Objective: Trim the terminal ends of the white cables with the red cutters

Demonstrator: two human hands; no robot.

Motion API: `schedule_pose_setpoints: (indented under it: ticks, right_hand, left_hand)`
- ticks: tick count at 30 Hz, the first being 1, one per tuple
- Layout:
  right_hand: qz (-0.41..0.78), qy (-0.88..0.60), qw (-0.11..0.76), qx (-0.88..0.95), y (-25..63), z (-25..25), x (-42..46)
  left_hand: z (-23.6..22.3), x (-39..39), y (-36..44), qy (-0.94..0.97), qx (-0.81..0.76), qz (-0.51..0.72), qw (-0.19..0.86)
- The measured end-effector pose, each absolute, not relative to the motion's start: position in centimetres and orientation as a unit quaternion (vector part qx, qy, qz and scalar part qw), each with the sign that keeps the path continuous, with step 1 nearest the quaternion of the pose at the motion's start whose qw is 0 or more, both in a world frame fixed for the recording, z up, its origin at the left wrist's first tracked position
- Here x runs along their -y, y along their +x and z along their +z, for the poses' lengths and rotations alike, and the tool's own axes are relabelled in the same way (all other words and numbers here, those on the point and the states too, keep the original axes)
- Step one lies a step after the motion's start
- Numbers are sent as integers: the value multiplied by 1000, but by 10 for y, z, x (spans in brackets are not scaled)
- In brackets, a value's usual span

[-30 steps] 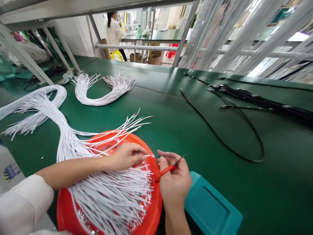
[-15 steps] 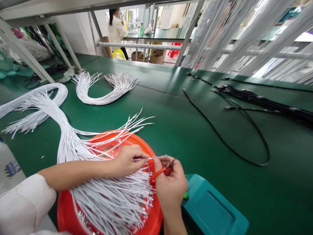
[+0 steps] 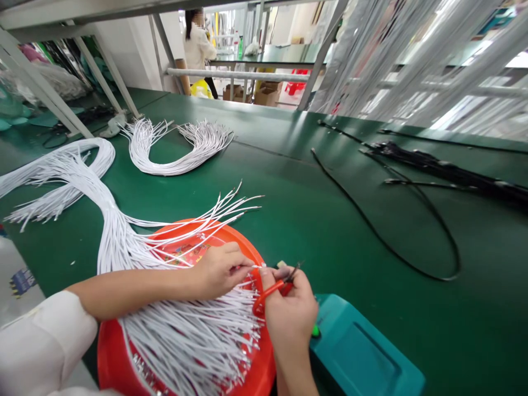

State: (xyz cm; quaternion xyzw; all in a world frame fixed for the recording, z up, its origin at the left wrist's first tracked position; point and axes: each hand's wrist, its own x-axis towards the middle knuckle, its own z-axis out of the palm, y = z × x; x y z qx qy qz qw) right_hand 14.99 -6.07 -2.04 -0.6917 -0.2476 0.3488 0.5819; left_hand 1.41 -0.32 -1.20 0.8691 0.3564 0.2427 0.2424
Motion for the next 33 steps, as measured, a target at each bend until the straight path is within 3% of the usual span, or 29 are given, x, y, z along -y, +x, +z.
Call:
schedule_pose_setpoints:
  ticks: [19,33]
  right_hand:
    - [388,-635,621,244,148,-14,63]
    - [317,-662,610,299,144,-13,63]
  left_hand:
    - [-7,3,18,573,-453,190,656]
    - [0,4,17,581,-426,197,665]
